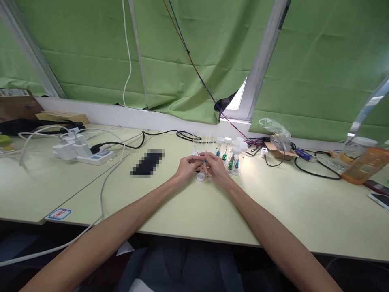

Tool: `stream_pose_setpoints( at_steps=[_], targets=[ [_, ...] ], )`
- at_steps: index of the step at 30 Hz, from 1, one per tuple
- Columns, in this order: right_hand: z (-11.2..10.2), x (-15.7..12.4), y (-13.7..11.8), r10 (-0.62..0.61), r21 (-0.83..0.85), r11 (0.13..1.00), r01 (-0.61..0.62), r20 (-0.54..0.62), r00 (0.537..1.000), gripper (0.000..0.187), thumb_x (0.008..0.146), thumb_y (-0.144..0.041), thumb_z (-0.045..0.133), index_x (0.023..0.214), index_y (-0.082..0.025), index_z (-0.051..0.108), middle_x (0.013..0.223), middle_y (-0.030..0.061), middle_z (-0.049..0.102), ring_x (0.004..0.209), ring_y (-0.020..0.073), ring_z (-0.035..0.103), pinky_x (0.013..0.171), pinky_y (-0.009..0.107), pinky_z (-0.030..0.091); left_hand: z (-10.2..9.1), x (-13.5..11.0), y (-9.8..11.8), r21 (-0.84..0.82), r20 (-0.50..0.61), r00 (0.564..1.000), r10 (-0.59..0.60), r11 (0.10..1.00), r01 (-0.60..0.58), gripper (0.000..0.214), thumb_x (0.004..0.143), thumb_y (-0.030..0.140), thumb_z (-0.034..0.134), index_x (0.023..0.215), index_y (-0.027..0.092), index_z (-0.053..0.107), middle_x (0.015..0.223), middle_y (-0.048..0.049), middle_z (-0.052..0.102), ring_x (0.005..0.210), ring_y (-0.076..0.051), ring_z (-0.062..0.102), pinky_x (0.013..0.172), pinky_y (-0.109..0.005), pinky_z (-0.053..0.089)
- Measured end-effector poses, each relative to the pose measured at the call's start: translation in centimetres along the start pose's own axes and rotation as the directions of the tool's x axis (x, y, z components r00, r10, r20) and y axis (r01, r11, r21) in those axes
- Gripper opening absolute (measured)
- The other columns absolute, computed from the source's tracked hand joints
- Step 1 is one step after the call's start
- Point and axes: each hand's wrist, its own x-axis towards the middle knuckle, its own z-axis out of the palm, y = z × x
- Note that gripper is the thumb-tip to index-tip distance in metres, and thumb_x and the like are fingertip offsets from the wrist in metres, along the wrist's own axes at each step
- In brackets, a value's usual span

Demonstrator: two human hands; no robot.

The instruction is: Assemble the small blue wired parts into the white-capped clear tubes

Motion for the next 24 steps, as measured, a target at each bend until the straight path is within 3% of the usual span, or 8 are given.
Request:
stream_pose_setpoints(
  at_steps=[12, 18, 24],
  targets=[
    [0.13, -0.01, 0.09, -0.049, -0.097, 0.994, 0.040, -0.091, 0.995, 0.039, 0.067, -0.052, 0.077, 0.082, -0.018, 0.066, 0.084, 0.0039, 0.074, 0.040, 0.0060, 0.045, 0.034, 0.023, 0.030, 0.27, -0.31, 0.20, 0.023, 0.013, 1.000, 0.007, 1.000, -0.008, 0.025, 0.066, 0.025, 0.080, 0.083, 0.010, 0.068, 0.068, -0.0065, 0.068, 0.057, -0.016, 0.065, 0.064, -0.032, 0.052],
    [0.02, -0.12, 0.08, -0.131, -0.220, 0.970, 0.100, -0.134, 0.982, 0.036, 0.070, -0.052, 0.076, 0.077, -0.018, 0.068, 0.052, -0.0041, 0.059, 0.037, 0.0075, 0.042, 0.035, 0.023, 0.031, 0.20, -0.18, 0.04, 0.059, 0.038, 0.999, 0.026, 0.998, -0.029, 0.043, 0.062, 0.046, 0.084, 0.081, 0.010, 0.068, 0.069, -0.0070, 0.067, 0.058, -0.015, 0.063, 0.062, -0.031, 0.051],
    [0.00, -0.07, 0.13, -0.182, -0.276, 0.952, 0.130, -0.172, 0.968, 0.041, 0.072, -0.058, 0.072, 0.066, -0.019, 0.062, 0.051, -0.0031, 0.059, 0.036, 0.0077, 0.043, 0.036, 0.024, 0.031, 0.44, -0.37, 0.25, 0.102, 0.037, 0.998, 0.054, 0.993, -0.058, 0.048, 0.054, 0.049, 0.087, 0.079, 0.011, 0.069, 0.070, -0.0044, 0.064, 0.054, -0.013, 0.059, 0.059, -0.030, 0.051]
  ],
)
